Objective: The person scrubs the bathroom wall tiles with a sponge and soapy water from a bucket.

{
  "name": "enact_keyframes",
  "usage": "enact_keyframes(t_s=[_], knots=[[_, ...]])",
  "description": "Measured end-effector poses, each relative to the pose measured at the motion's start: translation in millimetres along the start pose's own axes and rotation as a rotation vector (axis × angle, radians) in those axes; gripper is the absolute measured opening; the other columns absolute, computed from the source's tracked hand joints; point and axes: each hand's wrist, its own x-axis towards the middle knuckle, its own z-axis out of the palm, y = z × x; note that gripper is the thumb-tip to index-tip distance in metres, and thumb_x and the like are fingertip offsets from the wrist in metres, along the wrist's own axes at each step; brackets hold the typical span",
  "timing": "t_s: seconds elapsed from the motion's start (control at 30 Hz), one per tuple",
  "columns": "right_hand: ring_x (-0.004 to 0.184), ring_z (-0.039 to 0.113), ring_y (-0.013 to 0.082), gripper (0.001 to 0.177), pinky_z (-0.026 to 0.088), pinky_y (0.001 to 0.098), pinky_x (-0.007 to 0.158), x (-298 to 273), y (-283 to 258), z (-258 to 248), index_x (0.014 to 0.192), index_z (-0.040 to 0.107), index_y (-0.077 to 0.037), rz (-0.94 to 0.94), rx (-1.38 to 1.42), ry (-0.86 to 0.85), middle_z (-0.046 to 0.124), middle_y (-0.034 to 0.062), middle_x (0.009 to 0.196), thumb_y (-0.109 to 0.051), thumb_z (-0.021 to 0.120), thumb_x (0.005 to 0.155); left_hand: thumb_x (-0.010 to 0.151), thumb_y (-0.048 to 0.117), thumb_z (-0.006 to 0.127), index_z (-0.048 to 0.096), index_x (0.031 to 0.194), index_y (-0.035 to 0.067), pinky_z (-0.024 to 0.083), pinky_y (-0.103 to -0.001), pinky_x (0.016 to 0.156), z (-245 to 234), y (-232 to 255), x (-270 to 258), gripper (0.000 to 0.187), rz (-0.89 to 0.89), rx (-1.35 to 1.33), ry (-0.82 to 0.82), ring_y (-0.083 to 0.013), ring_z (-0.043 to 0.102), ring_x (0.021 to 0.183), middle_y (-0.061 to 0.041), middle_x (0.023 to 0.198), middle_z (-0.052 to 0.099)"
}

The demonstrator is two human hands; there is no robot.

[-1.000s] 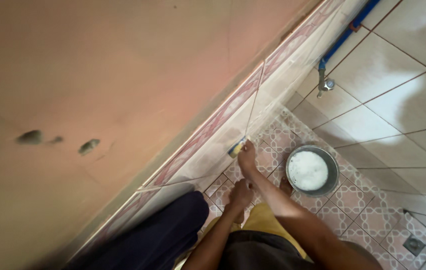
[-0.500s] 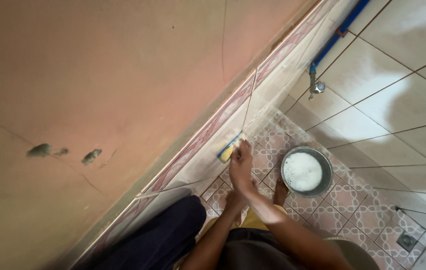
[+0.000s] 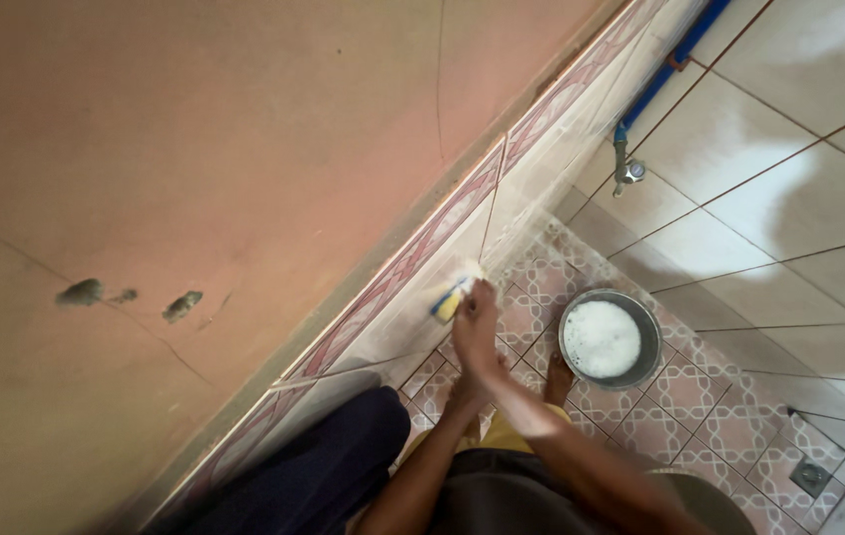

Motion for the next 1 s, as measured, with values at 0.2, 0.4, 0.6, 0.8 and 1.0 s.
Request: enact_keyframes(t_s=[0.2, 0.4, 0.6, 0.8, 1.0], knots=[[0.137, 0.044, 0.0457, 0.04, 0.035, 0.049, 0.115, 5, 37, 7, 0.14, 0.047, 0.016, -0.216, -0.155, 0.019, 0.041, 0.0354, 0.149, -0.001, 0.046, 0.103, 0.092, 0.026, 0.063, 0.07, 0.111, 0.007, 0.053, -0.048, 0.087, 0, -2, 8, 0.028, 0.029, -0.001, 0.002, -0.0373, 0.069, 0.102, -0.019, 0.108, 0.072], [0.139, 0.048, 0.0455, 0.041, 0.04, 0.0473, 0.119, 36, 69, 13, 0.134, 0.06, 0.01, -0.313, -0.231, 0.131, 0.055, 0.029, 0.14, 0.003, 0.048, 0.095, 0.092, 0.025, 0.062, 0.07, 0.109, 0.006, 0.053, -0.047, 0.085, 1, -1, 5, 0.027, 0.051, -0.019, 0.01, -0.0374, 0.07, 0.099, -0.02, 0.105, 0.073], [0.129, 0.055, 0.0383, 0.041, 0.046, 0.0423, 0.104, -14, -56, -2, 0.141, 0.051, 0.01, -0.284, 0.024, 0.164, 0.041, 0.0293, 0.152, 0.004, 0.047, 0.101, 0.092, 0.024, 0.062, 0.071, 0.108, 0.005, 0.054, -0.047, 0.083, -2, -5, 5, 0.025, 0.102, 0.001, 0.003, -0.0376, 0.071, 0.097, -0.02, 0.101, 0.073], [0.135, 0.056, 0.0328, 0.048, 0.051, 0.0426, 0.114, -4, -154, -30, 0.154, 0.047, -0.001, -0.721, 0.048, 0.309, 0.033, 0.024, 0.162, 0.005, 0.049, 0.106, 0.092, 0.022, 0.062, 0.071, 0.106, 0.005, 0.054, -0.047, 0.081, -16, 11, -3, 0.024, 0.124, 0.005, -0.015, -0.0378, 0.072, 0.094, -0.02, 0.098, 0.074], [0.141, 0.053, 0.0414, 0.04, 0.047, 0.0438, 0.116, 13, -219, -72, 0.15, 0.049, 0.002, -0.9, -0.093, 0.354, 0.038, 0.0237, 0.159, 0.003, 0.056, 0.11, 0.088, 0.019, 0.066, 0.072, 0.097, 0.005, 0.055, -0.045, 0.081, -15, 31, -20, 0.018, 0.097, -0.123, 0.082, -0.0356, 0.072, 0.091, -0.018, 0.094, 0.075]])
